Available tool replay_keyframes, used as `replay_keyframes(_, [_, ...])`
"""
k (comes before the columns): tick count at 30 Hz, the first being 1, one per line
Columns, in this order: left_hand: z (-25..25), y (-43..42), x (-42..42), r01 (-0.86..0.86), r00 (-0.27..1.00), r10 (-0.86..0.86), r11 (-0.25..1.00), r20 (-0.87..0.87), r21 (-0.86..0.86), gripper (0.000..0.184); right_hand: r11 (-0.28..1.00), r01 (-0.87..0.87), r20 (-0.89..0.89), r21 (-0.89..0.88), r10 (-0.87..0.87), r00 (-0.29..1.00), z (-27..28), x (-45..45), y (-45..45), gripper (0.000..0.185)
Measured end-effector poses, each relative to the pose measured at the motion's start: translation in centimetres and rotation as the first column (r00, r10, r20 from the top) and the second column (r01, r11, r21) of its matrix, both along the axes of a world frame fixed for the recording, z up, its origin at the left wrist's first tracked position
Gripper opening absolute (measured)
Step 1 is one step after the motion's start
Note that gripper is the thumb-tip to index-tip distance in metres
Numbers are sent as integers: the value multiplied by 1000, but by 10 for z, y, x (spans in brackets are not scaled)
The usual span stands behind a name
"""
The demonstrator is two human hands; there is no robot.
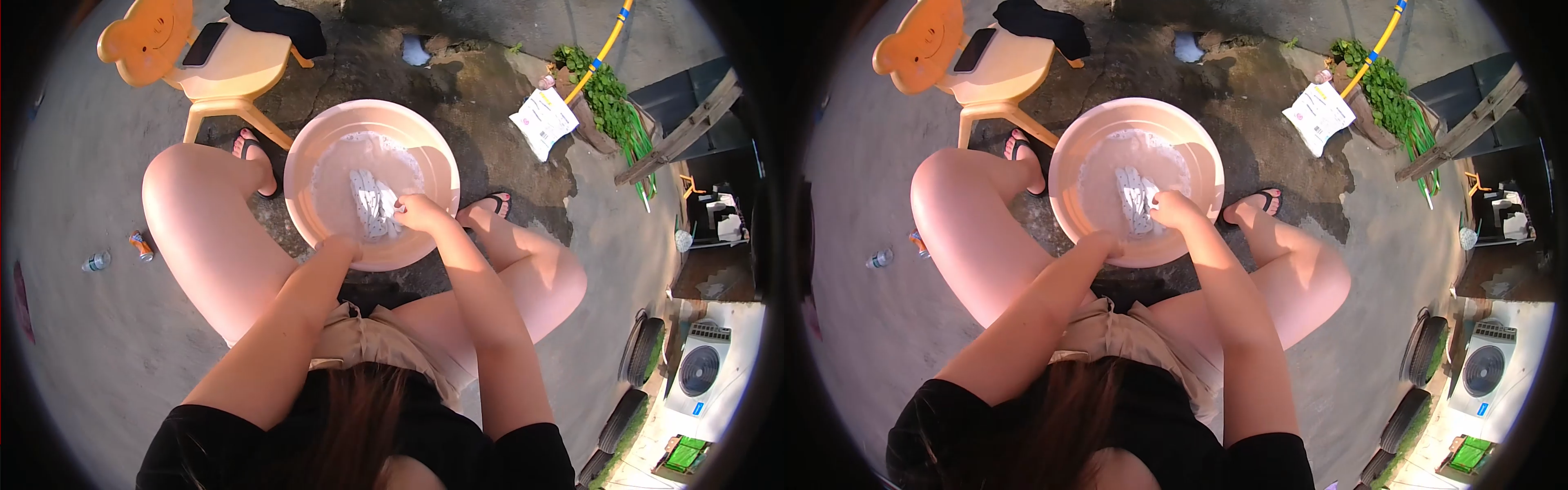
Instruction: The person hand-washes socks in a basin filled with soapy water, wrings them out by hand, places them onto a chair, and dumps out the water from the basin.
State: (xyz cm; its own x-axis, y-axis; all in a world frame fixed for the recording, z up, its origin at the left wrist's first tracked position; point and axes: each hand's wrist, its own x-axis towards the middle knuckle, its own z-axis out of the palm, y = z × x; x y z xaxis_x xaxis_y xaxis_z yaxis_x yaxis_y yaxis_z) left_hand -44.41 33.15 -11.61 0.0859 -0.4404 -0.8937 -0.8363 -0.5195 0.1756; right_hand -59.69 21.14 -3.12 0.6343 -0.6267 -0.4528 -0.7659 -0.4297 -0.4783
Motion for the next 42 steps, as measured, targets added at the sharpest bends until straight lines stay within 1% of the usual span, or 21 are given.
replay_keyframes(3, [-29, 5, 0, 82, 997, -81, 994, -18, 75, 41, 974, 116, -105, 194, -97, 990, -18, 14, 12, 38])
replay_keyframes(5, [-57, 4, -6, 115, 993, -118, 982, 17, 148, 46, 976, 123, -153, 177, -97, 983, -45, 18, 17, 41])
replay_keyframes(7, [-116, 7, -7, 280, 960, -274, 952, -60, 125, 45, 959, 195, -169, 205, -162, 972, -74, 13, 24, 44])
replay_keyframes(9, [-115, 3, -7, 377, 925, -363, 915, -114, 145, 44, 906, 323, -158, 274, -289, 944, -100, 5, 37, 45])
replay_keyframes(11, [-58, -14, -7, 409, 912, -386, 886, -141, 219, 42, 916, 351, -166, 196, -322, 932, -144, 3, 53, 43])
replay_keyframes(13, [-76, -23, 5, 179, 962, -137, 970, -237, 164, 39, 920, 355, -176, 167, -326, 929, -148, 12, 59, 43])
replay_keyframes(15, [-99, -24, 13, -19, 968, 18, 1000, -249, 2, 39, 923, 336, -192, 186, -301, 934, -145, 17, 60, 46])
replay_keyframes(16, [-113, -24, 15, -122, 959, 97, 990, -265, -78, 39, 918, 394, -159, 49, -382, 910, -142, 19, 61, 46])
replay_keyframes(18, [-132, -28, 18, -271, 942, 241, 957, -234, -104, 49, 843, 488, -66, -225, -513, 856, -145, 17, 60, 46])
replay_keyframes(20, [-143, -29, 18, -404, 908, 379, 904, -178, -138, 60, 871, 383, -192, -307, -451, 871, -165, 9, 62, 48])
replay_keyframes(22, [-115, -32, 6, -509, 861, 499, 842, -97, -178, 71, 909, 388, -226, -156, -415, 881, -179, 1, 63, 48])
replay_keyframes(23, [-113, -32, 2, -582, 813, 566, 797, -136, -163, 70, 902, 430, -194, 35, -416, 888, -181, -2, 59, 47])
replay_keyframes(25, [-120, -32, -4, -719, 692, 690, 683, -213, -124, 71, 806, 488, -146, 335, -467, 872, -198, -4, 54, 41])
replay_keyframes(27, [-150, -25, -2, -712, 701, 681, 683, -210, -162, 72, 654, 526, -131, 544, -552, 823, -225, -4, 55, 35])
replay_keyframes(28, [-155, -22, -1, -708, 706, 678, 683, -207, -179, 72, 606, 600, -114, 522, -647, 754, -226, -2, 55, 30])
replay_keyframes(33, [-147, -32, 7, -925, 366, 888, 315, -279, -211, 53, 345, 856, 61, 385, -935, 349, -194, 13, 22, 17])
replay_keyframes(34, [-145, -38, 12, -946, 304, 906, 252, -294, -202, 50, 291, 831, 110, 474, -956, 272, -191, 14, 4, 18])
replay_keyframes(35, [-141, -45, 17, -939, 298, 908, 222, -295, -263, 47, 242, 793, 153, 559, -970, 188, -187, 15, -9, 19])
replay_keyframes(37, [-131, -57, 24, -911, 283, 911, 157, -299, -381, 43, 119, 620, 216, 776, -973, -85, -127, 29, -30, 26])
replay_keyframes(40, [-137, -66, 32, -622, 498, 849, 205, -180, -756, 36, 132, 588, 262, 798, -955, -141, -116, 30, -48, 34])
replay_keyframes(42, [-114, -70, 27, -191, 615, 773, 342, 160, -920, 31, 242, 794, 291, 557, -953, 86, -126, 26, -38, 38])
